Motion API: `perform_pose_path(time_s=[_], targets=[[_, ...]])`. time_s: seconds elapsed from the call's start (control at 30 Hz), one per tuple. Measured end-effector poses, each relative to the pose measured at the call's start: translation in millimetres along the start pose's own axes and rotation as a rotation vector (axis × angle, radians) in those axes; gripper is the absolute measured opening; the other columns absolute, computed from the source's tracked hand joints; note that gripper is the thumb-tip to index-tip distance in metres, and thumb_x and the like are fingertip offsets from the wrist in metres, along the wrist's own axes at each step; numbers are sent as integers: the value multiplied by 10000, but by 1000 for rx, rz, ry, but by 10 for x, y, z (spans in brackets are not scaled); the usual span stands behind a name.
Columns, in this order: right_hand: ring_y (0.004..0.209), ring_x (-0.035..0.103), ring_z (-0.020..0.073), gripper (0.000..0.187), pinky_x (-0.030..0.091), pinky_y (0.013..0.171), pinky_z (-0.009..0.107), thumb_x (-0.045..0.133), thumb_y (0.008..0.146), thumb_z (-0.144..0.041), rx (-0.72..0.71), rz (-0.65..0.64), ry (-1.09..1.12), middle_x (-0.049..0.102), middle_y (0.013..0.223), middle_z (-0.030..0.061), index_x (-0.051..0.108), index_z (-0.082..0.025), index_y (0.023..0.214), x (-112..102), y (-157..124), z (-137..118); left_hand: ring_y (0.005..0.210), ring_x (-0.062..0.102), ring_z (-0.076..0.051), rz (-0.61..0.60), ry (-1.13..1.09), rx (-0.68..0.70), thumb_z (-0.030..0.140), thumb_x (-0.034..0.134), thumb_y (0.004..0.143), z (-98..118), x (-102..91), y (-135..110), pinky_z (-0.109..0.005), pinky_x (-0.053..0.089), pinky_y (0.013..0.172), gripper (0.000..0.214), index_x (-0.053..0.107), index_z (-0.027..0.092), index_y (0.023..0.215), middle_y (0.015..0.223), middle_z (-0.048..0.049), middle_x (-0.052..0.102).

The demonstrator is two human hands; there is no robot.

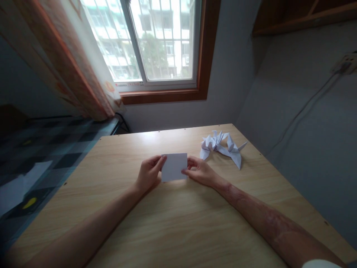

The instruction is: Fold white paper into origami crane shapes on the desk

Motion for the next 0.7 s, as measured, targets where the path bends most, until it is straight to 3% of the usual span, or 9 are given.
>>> perform_pose_path(time_s=[0.33,0.7], targets=[[849,637,185,285,557,809,312,796,918,-329,-14,-28,-41,721,993,39,733,-194,1161,16,-11,15,606,516,-119,25,-11,-5,658,727,937,-55,-14,21,-225,420,545,541,748,133,808,658,-3,610],[844,664,194,316,563,739,300,758,974,-506,83,-104,127,721,968,42,667,-217,1062,79,-15,79,575,570,-120,99,-37,-10,650,739,926,-16,-5,15,-210,485,496,512,763,142,864,672,1,643]])
Point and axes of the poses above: each hand's wrist, its own y-axis towards the middle knuckle, its own x-axis out of the palm, z = x × y, the point moved 3 cm from there along y, towards the middle knuckle
